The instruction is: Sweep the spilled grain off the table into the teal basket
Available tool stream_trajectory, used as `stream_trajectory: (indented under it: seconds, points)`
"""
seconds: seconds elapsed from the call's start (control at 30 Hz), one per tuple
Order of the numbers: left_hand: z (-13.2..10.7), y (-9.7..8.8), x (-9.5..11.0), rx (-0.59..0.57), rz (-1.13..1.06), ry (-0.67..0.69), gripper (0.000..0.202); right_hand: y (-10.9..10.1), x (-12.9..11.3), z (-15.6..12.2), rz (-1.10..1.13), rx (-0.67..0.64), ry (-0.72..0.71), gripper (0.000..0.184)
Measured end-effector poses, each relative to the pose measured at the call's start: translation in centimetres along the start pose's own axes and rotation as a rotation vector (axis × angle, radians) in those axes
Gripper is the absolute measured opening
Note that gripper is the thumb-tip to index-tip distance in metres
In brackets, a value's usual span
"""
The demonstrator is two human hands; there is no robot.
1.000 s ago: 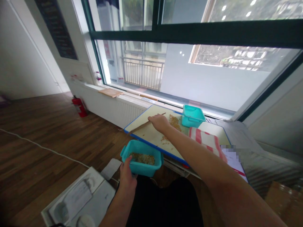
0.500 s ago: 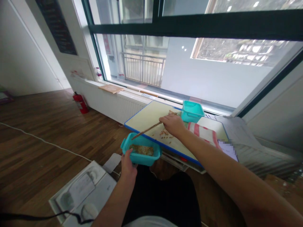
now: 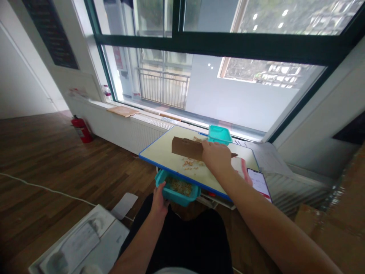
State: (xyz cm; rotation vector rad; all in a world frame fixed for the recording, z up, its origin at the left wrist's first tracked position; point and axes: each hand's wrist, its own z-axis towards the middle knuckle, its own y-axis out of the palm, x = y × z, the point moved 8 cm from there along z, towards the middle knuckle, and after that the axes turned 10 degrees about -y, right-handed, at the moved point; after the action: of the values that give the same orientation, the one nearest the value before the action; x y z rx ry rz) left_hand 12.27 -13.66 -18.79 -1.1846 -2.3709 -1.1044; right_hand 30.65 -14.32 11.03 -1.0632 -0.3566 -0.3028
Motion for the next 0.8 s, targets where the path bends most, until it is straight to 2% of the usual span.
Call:
stream_trajectory:
  seconds: [0.1, 0.2, 0.47, 0.63, 0.8]
  points:
    - [0.3, 1.0, -0.2, -0.030, -0.002, -0.011, 0.050, 1.9, -0.9, 1.8, 0.032, -0.070, 0.002, 0.028]
    - [0.7, 1.2, 0.2, -0.029, -0.019, -0.004, 0.046, 3.0, -2.5, 4.3, 0.074, -0.089, -0.007, 0.030]
    - [1.9, -0.9, 1.4, 0.067, -0.070, 0.011, 0.043, 4.9, -6.4, 9.6, 0.191, -0.151, 0.058, 0.034]
    - [1.7, -2.1, 1.7, 0.088, -0.069, 0.017, 0.037, 4.9, -7.9, 9.5, 0.193, -0.145, -0.002, 0.031]
    - [1.0, -1.7, 1.7, 0.067, -0.060, -0.001, 0.037, 4.8, -8.2, 7.7, 0.180, -0.221, -0.101, 0.029]
